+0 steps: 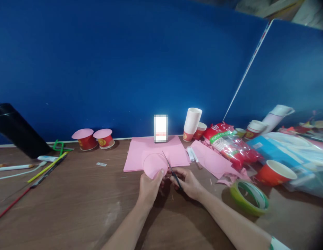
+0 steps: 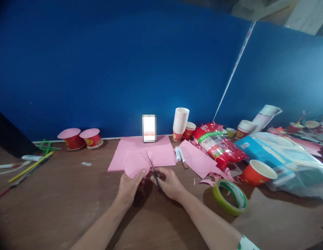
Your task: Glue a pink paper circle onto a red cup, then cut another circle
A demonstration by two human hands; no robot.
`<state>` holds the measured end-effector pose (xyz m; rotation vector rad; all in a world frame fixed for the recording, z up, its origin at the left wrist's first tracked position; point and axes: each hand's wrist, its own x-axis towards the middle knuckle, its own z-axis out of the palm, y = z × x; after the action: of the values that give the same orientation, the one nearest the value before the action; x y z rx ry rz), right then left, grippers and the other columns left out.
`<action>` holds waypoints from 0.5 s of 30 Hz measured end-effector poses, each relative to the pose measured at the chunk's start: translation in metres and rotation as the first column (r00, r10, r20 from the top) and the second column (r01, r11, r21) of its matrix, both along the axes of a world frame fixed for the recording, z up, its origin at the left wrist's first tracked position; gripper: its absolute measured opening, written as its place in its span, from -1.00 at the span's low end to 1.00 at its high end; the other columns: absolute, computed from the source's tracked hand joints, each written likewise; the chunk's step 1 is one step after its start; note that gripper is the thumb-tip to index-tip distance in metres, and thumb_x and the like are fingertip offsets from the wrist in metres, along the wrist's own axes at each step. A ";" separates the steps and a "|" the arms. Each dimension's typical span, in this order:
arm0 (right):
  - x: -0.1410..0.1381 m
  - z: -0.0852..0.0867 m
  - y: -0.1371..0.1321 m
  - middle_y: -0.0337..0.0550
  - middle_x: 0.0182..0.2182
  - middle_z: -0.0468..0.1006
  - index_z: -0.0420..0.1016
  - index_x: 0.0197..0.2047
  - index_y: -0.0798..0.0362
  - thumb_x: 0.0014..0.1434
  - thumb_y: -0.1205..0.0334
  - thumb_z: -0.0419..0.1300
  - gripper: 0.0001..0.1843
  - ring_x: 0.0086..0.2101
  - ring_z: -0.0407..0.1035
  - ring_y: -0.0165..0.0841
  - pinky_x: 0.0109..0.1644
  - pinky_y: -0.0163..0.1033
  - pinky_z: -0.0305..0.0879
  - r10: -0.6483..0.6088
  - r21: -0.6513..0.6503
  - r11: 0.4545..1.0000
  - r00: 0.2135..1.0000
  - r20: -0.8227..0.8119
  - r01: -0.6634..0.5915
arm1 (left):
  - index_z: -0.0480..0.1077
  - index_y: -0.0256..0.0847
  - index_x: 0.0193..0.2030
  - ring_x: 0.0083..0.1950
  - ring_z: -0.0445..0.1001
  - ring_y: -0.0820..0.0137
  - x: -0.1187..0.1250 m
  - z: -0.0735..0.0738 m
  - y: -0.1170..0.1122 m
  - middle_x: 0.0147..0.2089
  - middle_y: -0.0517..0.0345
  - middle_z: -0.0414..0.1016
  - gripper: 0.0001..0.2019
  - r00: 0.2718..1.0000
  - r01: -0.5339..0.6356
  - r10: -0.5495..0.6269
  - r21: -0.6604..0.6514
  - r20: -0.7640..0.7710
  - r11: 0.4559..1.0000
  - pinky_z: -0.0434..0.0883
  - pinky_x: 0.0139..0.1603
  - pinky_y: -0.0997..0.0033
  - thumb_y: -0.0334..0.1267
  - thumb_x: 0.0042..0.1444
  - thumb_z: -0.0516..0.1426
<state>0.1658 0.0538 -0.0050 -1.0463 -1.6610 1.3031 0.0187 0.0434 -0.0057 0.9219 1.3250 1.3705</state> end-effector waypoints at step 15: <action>0.001 -0.001 0.000 -0.28 -0.59 0.34 0.38 -0.12 0.15 0.03 0.11 0.15 -0.63 -0.59 0.19 -0.51 -0.54 -0.41 0.16 0.010 -0.033 0.999 0.999 -0.030 -0.011 | 0.41 -0.41 -0.59 -0.69 0.30 0.47 0.000 0.003 0.000 -0.71 0.13 0.36 -0.70 1.000 -0.001 0.001 -0.028 -0.016 1.000 0.26 -0.71 0.54 -0.12 -0.23 0.21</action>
<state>0.1668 0.0537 -0.0055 -1.0341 -1.6290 1.3510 0.0185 0.0429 -0.0022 0.9152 1.3539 1.3447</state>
